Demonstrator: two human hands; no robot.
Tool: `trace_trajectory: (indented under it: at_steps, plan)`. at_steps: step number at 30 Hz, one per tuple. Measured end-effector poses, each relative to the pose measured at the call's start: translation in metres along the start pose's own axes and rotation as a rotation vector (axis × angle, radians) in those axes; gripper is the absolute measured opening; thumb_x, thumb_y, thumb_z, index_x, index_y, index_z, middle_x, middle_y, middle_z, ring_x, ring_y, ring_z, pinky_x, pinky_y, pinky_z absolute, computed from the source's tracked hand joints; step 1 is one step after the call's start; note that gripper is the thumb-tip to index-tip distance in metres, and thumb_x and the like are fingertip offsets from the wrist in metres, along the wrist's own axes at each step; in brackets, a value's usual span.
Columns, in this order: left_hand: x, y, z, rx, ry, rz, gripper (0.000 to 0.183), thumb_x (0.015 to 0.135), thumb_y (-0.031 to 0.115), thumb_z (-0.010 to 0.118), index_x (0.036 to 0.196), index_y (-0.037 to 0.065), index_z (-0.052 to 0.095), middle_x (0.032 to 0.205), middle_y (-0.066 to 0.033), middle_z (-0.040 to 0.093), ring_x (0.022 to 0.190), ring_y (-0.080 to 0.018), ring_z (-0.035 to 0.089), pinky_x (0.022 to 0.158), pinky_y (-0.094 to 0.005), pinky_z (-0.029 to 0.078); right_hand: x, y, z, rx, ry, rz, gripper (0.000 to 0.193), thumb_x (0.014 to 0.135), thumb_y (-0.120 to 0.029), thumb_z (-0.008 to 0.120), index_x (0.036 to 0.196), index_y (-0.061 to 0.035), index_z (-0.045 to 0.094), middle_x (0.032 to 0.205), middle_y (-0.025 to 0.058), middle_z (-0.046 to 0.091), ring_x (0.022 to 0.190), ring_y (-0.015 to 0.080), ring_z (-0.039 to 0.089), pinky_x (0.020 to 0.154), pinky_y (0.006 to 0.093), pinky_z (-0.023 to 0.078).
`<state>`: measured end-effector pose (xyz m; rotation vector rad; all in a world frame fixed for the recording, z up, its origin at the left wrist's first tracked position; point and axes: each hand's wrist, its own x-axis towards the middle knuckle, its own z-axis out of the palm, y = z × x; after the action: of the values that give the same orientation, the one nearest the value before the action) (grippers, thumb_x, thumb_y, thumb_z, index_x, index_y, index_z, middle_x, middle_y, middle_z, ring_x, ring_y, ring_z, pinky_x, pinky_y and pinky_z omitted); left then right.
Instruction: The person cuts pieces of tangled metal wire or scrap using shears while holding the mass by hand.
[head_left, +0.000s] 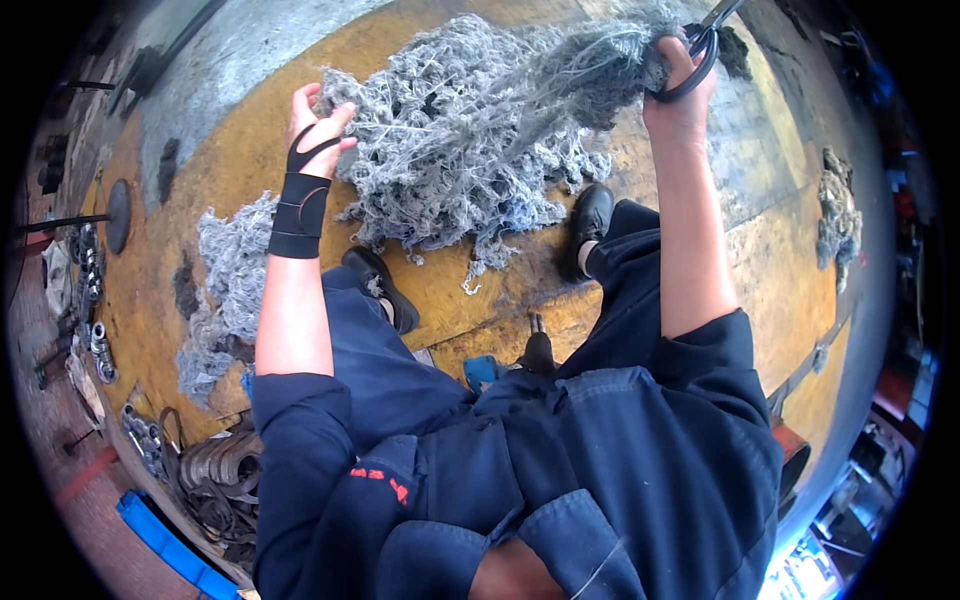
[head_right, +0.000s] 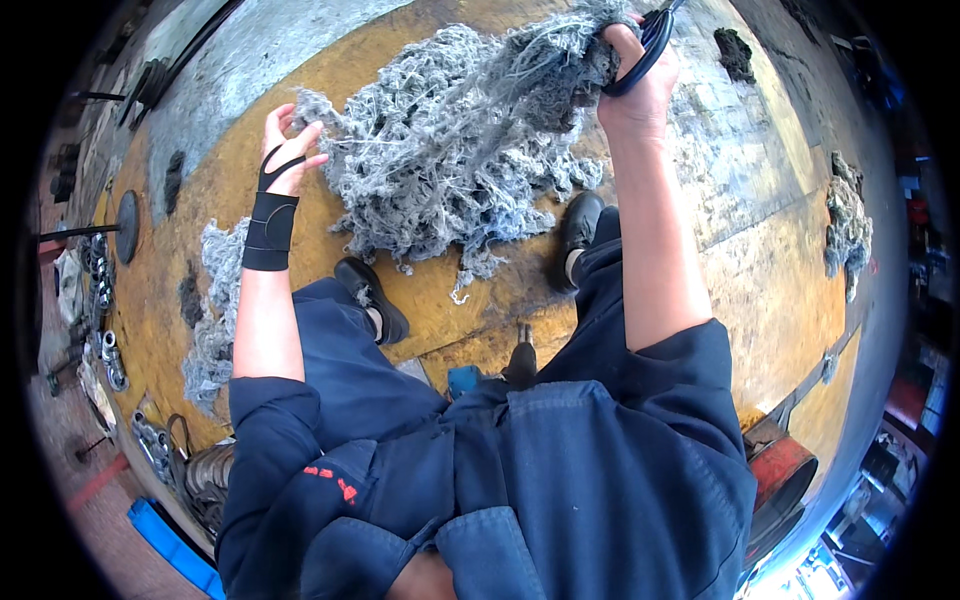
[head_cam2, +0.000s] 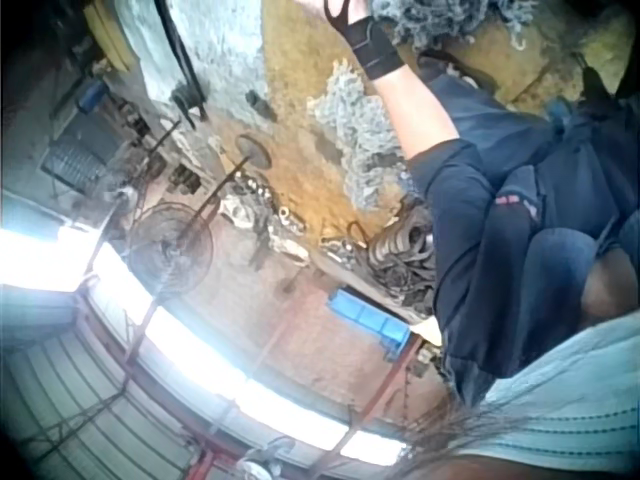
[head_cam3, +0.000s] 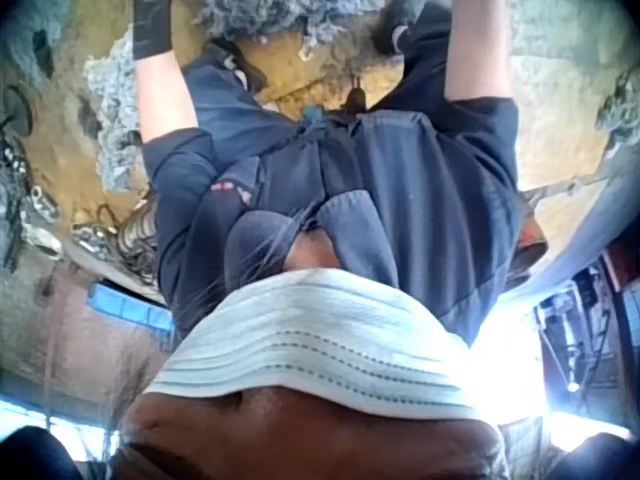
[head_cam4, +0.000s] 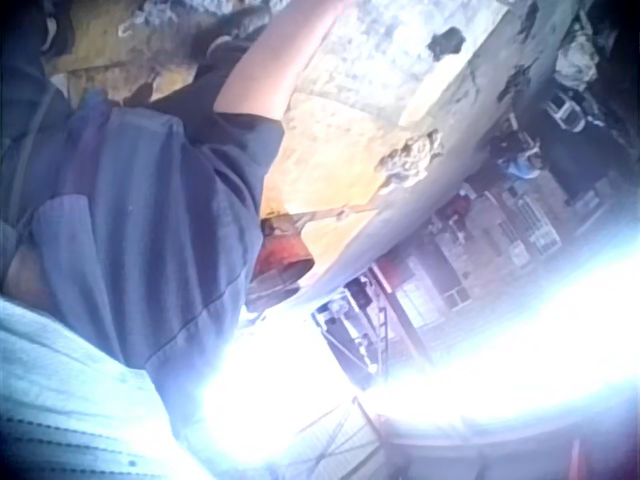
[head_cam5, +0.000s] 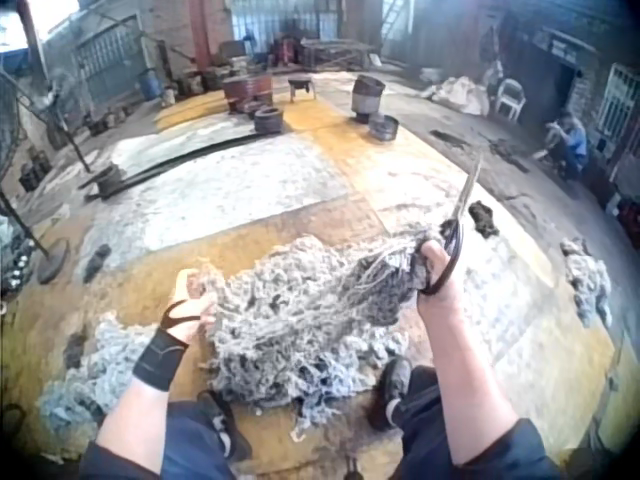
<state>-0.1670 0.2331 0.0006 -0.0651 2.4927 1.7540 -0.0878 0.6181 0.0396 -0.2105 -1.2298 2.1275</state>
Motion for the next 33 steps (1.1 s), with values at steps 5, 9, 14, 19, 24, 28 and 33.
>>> trace_trajectory:
  at_steps: [5,9,14,19,24,28,33]
  plan:
    - [-0.025,0.0,0.036,-0.216,-0.243,-0.224,0.06,0.081,0.03,0.072,0.12,-0.004,0.042,0.112,-0.0168,0.053,0.097,-0.0264,0.06,0.07,-0.0392,0.057,-0.017,0.003,0.036,0.09,0.071,0.114,0.015,0.076,0.003,0.06,0.081,-0.0097,0.055,0.07,-0.0014,0.052,0.064,0.0117,0.053,0.056,0.025,0.044]
    - [-0.069,0.022,0.071,-0.867,-0.911,-0.775,0.099,0.079,0.075,0.046,0.119,-0.015,0.047,0.132,-0.0312,0.043,0.118,-0.0444,0.048,0.099,-0.0552,0.041,-0.025,0.023,0.045,0.021,-0.01,0.212,0.011,0.078,-0.003,0.059,0.077,-0.0129,0.054,0.064,-0.0041,0.046,0.058,0.0088,0.049,0.051,0.0229,0.036]
    - [-0.099,0.012,0.118,-1.44,-0.89,-0.747,0.086,0.084,0.069,0.041,0.131,-0.003,0.041,0.144,-0.0269,0.025,0.135,-0.0447,0.022,0.104,-0.067,0.025,-0.068,0.015,0.072,-0.029,-0.272,0.13,0.018,0.068,0.001,0.065,0.083,-0.0049,0.057,0.081,0.0043,0.056,0.081,0.0182,0.056,0.073,0.0335,0.043]
    - [-0.062,-0.008,0.12,-1.757,-0.854,-0.738,0.07,0.092,0.057,0.03,0.141,0.007,0.032,0.145,-0.0183,0.03,0.13,-0.0401,0.031,0.105,-0.0613,0.026,-0.091,0.026,0.077,-0.526,-0.628,-0.365,0.007,0.073,-0.005,0.064,0.077,-0.0017,0.059,0.083,0.0034,0.054,0.08,0.014,0.053,0.073,0.0296,0.042]
    - [-0.042,-0.014,0.099,-1.466,-0.577,-0.369,0.046,0.092,0.034,0.046,0.131,0.008,0.047,0.132,-0.0123,0.052,0.12,-0.0274,0.05,0.105,-0.0443,0.038,-0.092,0.017,0.083,0.059,-0.213,0.377,0.008,0.073,-0.003,0.062,0.076,-0.0042,0.055,0.071,0.0,0.052,0.067,0.0116,0.051,0.063,0.0283,0.042]
    - [-0.051,0.02,0.099,-1.604,-0.409,-0.405,0.025,0.093,0.016,0.043,0.109,0.011,0.063,0.127,-0.0076,0.057,0.117,-0.0276,0.053,0.101,-0.0488,0.042,-0.077,0.023,0.063,0.065,0.114,0.512,0.009,0.073,-0.002,0.063,0.073,-0.0045,0.054,0.067,-0.0013,0.049,0.063,0.0107,0.05,0.06,0.0289,0.042]
    - [-0.078,-0.005,0.101,-1.403,-0.665,-0.435,0.04,0.076,0.014,0.064,0.115,0.008,0.059,0.116,-0.0107,0.062,0.108,-0.027,0.057,0.095,-0.0424,0.045,-0.077,0.019,0.065,0.184,0.215,0.585,0.01,0.074,-0.002,0.062,0.072,-0.0049,0.053,0.066,0.0007,0.049,0.059,0.0144,0.053,0.054,0.0315,0.046]
